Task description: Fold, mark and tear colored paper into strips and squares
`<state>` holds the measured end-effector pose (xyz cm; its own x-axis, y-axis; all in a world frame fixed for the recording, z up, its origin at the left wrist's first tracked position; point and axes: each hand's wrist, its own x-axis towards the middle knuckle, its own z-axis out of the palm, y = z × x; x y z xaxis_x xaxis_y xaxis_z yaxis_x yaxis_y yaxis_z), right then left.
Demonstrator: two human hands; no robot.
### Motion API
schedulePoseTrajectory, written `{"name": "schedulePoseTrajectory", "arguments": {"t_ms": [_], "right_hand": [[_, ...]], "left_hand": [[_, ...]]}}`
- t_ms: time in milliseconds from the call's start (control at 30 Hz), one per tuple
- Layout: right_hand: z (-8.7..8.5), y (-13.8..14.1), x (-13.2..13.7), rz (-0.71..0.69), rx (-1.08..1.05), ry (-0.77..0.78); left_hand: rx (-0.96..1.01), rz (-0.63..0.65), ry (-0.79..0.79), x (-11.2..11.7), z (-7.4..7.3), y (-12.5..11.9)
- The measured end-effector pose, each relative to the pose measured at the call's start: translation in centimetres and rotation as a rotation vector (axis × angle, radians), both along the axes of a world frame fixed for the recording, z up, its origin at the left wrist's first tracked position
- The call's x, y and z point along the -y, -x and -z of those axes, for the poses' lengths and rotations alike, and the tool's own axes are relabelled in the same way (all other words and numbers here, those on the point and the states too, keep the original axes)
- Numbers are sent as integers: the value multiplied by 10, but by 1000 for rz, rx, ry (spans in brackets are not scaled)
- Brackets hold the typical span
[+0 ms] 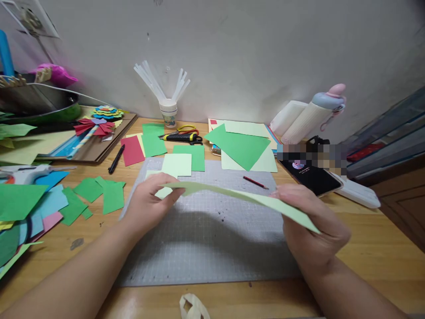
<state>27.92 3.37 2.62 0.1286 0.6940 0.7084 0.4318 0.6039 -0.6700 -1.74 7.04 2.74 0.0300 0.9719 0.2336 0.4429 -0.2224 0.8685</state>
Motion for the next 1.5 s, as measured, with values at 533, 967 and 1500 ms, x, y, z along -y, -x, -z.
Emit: {"name": "schedulePoseTrajectory", "arguments": {"t_ms": [533, 967, 1500], "right_hand": [[0, 0, -12, -807, -73, 599], [21, 41, 2, -661, 1039, -152], [25, 35, -7, -488, 1026, -19]], "left_hand": [[221, 210, 503, -10, 5, 3], [-226, 35, 51, -12, 5, 7], [-709, 392, -325, 79, -6, -20]]}}
